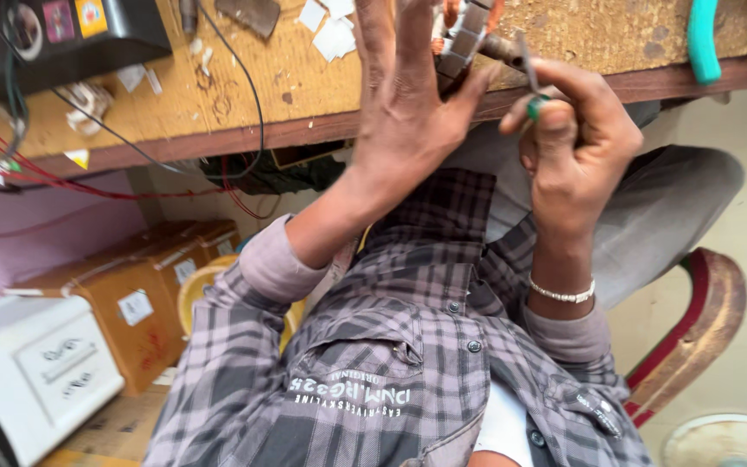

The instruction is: The person inserts small white insulating pieces into the slots of a copper-wound motor stator. They repeatedly pick up the pieces, place them into the slots, and use a green screwdriver to press them into place.

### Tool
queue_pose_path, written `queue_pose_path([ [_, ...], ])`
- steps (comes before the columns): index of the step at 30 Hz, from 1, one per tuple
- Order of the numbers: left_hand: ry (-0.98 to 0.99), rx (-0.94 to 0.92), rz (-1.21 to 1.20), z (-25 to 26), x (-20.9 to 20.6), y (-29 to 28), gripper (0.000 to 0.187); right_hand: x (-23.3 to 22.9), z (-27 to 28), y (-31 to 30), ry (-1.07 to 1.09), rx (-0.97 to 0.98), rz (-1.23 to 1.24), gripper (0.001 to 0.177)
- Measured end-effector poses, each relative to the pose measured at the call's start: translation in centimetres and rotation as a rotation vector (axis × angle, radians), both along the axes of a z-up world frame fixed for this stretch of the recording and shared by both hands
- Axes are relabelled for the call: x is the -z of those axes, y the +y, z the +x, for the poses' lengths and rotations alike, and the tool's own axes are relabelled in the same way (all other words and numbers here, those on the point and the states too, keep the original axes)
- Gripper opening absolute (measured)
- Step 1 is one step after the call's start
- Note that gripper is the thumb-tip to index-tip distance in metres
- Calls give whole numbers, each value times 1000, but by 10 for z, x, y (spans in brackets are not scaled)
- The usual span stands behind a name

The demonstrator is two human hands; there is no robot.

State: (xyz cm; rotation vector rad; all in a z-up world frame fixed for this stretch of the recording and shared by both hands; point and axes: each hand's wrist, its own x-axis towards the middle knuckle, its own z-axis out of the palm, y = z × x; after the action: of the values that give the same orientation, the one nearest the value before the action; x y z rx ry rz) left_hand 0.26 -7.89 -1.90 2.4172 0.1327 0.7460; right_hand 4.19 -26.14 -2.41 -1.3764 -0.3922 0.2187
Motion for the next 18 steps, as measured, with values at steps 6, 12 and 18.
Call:
queue_pose_path([
  [6, 388, 520, 41, 1, -47, 76, 107, 4, 5, 6, 30, -38, 3, 44],
  [12, 638, 536, 377, 27, -46, 102, 110, 8, -3, 11, 37, -39, 15, 41],
  [18, 308, 716, 141, 44, -24, 92, 124, 3, 0, 13, 54, -43, -9, 38],
])
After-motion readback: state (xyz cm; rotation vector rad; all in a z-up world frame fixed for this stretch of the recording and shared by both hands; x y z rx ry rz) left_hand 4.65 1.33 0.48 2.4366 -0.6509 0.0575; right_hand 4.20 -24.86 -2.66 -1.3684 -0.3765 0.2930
